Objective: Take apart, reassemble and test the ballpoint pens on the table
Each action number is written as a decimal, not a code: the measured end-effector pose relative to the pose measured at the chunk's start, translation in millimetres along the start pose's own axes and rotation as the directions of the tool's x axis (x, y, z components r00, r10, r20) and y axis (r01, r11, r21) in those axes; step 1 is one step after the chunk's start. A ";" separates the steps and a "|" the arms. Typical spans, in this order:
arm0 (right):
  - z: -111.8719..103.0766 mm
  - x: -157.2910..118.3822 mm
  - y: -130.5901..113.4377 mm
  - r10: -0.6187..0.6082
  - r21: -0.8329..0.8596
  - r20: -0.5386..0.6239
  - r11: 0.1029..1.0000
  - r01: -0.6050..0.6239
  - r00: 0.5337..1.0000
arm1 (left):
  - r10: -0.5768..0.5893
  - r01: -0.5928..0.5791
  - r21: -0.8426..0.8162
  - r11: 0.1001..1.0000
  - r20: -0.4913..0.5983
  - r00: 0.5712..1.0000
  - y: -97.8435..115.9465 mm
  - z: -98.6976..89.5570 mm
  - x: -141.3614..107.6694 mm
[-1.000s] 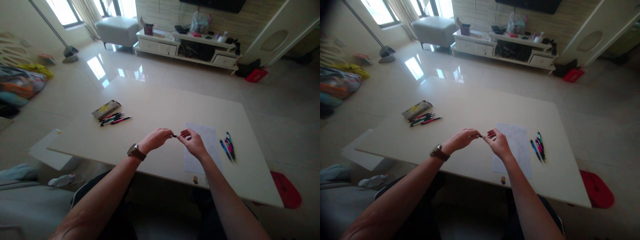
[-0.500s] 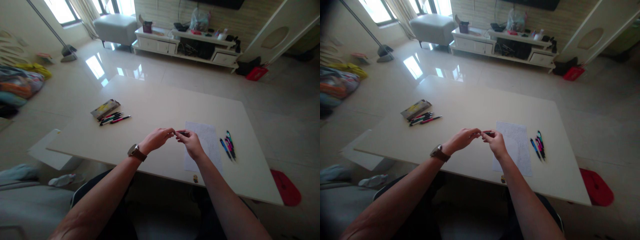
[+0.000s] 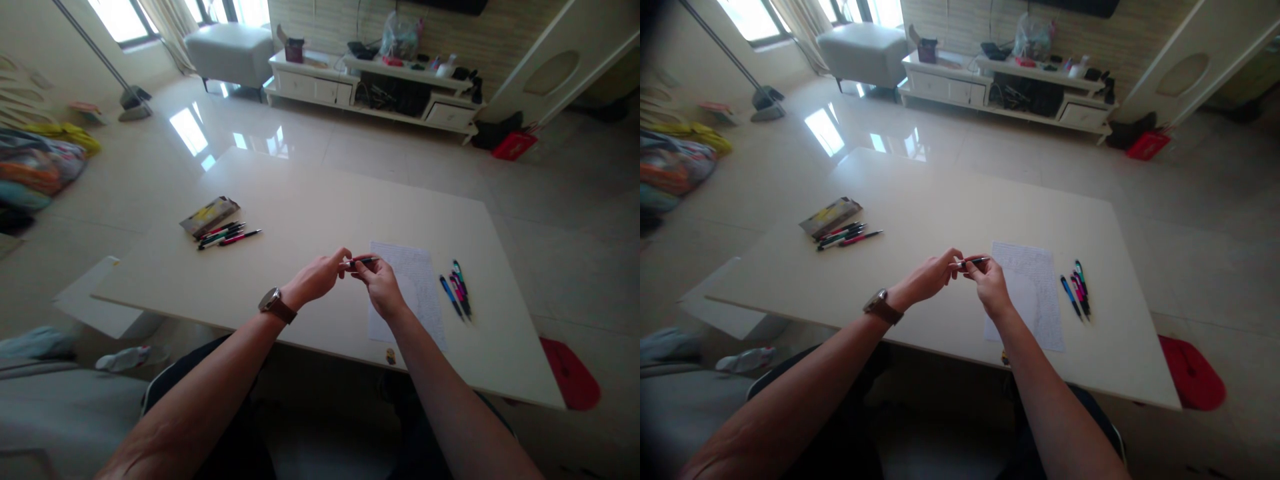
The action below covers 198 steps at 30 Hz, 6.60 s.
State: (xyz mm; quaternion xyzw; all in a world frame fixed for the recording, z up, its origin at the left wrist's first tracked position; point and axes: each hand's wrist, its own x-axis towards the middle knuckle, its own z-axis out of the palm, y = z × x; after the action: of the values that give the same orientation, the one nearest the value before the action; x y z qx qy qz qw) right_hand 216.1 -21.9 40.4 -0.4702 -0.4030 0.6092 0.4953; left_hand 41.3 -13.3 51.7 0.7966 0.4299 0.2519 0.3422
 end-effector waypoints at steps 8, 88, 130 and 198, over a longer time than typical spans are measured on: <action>1.6 -0.3 -0.1 -0.007 -0.034 -0.057 0.999 0.005 0.998 | 0.042 -0.040 0.027 0.999 -0.067 0.997 -1.8 3.7 2.9; -10.4 4.4 4.8 -0.243 -0.487 -0.128 0.860 0.152 0.962 | -0.486 0.438 0.387 0.811 0.028 0.874 -57.2 -4.1 -22.0; 4.9 -3.6 13.2 -0.020 -0.454 -0.049 0.891 -0.004 0.999 | -0.130 0.154 -0.362 0.919 0.090 0.987 -28.4 1.8 0.5; 6.0 -7.7 1.4 -0.198 -0.576 0.049 0.795 0.190 0.979 | -0.226 0.218 -0.300 0.929 0.007 0.974 -18.3 -12.5 1.4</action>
State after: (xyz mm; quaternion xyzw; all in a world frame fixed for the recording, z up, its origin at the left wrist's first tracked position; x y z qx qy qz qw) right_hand 210.5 -29.9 41.8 -0.5586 -0.6115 0.4008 0.3916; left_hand 24.0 -0.8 45.9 0.6783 0.4789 0.2848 0.4791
